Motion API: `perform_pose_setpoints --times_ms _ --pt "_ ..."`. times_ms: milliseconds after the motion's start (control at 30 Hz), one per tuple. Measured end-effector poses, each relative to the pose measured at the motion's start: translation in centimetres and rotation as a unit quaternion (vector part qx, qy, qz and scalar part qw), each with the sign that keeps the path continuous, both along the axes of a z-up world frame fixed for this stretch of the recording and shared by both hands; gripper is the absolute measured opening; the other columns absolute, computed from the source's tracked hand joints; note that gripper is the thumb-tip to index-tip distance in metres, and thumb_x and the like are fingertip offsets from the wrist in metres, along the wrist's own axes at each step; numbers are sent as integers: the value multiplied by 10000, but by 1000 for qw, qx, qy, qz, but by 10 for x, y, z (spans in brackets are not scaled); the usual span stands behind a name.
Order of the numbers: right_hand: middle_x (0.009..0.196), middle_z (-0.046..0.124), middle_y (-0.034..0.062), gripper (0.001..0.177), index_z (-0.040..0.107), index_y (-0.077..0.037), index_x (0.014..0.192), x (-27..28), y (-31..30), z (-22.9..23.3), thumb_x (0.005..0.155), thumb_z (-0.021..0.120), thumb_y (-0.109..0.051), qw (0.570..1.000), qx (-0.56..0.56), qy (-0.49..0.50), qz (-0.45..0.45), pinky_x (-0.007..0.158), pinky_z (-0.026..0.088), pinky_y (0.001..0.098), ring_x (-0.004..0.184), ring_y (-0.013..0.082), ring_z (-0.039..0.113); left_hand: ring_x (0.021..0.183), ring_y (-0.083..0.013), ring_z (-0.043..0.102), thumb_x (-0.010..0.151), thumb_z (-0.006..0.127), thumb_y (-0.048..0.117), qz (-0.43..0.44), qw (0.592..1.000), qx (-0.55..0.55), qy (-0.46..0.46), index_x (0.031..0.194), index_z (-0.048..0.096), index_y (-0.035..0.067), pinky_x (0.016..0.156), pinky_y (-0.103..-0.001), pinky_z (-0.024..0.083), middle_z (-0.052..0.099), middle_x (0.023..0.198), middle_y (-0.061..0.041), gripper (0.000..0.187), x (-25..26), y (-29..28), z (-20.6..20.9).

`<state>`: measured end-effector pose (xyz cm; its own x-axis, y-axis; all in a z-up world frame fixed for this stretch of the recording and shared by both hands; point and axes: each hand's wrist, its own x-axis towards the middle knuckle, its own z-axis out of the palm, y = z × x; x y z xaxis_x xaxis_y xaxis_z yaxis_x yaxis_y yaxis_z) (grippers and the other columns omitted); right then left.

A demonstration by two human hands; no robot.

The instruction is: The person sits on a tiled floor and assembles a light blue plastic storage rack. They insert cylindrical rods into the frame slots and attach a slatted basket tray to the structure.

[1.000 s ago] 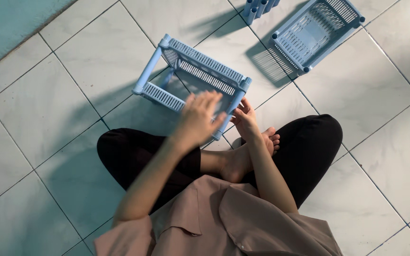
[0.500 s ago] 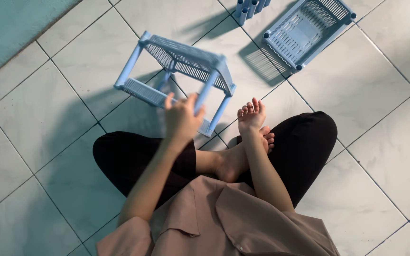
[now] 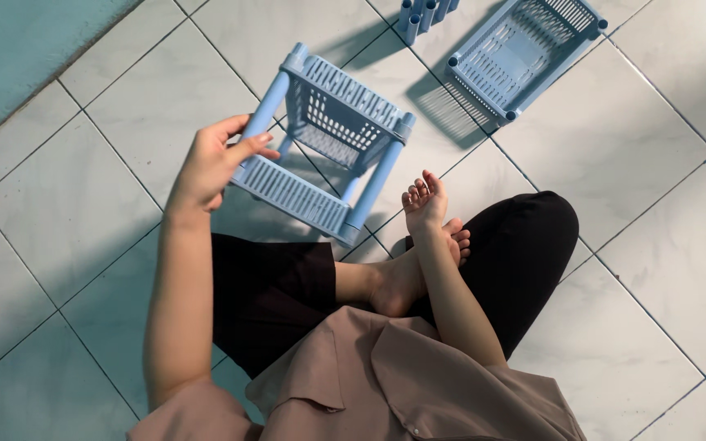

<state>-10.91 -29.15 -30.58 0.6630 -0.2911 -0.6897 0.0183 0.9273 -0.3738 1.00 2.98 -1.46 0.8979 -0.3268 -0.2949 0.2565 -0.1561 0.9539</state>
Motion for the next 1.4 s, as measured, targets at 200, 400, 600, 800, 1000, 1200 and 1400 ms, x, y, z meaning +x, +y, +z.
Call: perform_pose_setpoints --times_ms 200,400,600,800,1000,1200,1400 --pt "793 597 -1 209 630 -114 1096 0 -1 -4 949 642 -262 1000 -1 4 10 625 494 282 680 131 561 859 -120 710 943 703 112 58 998 33 -21 1263 694 -36 758 -258 552 720 939 -42 352 24 27 -23" --pt "793 594 2 210 628 -113 1085 1 1 -4 952 633 -275 1000 -10 9 24 623 496 285 687 133 560 802 -153 655 957 753 132 67 947 259 -180 1272 744 125 716 -327 496 745 939 -64 315 47 41 -36" --pt "793 594 2 200 631 -112 1077 1 0 -2 956 627 -271 1000 -6 12 28 628 495 289 691 135 559 909 -272 679 912 739 58 51 800 441 -404 1119 799 207 742 -471 436 750 975 -45 262 81 31 -41" --pt "798 595 4 194 630 -109 1080 2 0 -2 959 620 -261 999 -2 7 38 636 496 289 698 135 562 972 -286 631 926 696 5 71 776 443 -443 1130 790 217 801 -495 394 732 1006 -8 309 100 27 -53" --pt "800 592 8 190 623 -103 1085 4 1 -4 967 610 -251 999 -5 0 45 636 496 287 693 134 560 998 -286 619 924 686 -29 62 738 471 -479 1166 767 197 851 -486 400 711 1024 -28 341 93 27 -59" --pt "804 600 9 184 631 -94 1099 1 0 -17 974 610 -228 997 1 11 70 636 499 281 699 133 565 1035 -280 600 947 660 -3 62 714 501 -485 1215 728 183 894 -505 381 685 1071 -31 333 83 20 -56" --pt "812 609 4 211 645 -100 1123 2 2 -16 965 604 -233 997 -12 14 81 649 505 287 712 127 569 1034 -283 584 1020 658 98 71 701 517 -486 1200 692 168 934 -527 363 660 1077 -32 196 68 12 -51"
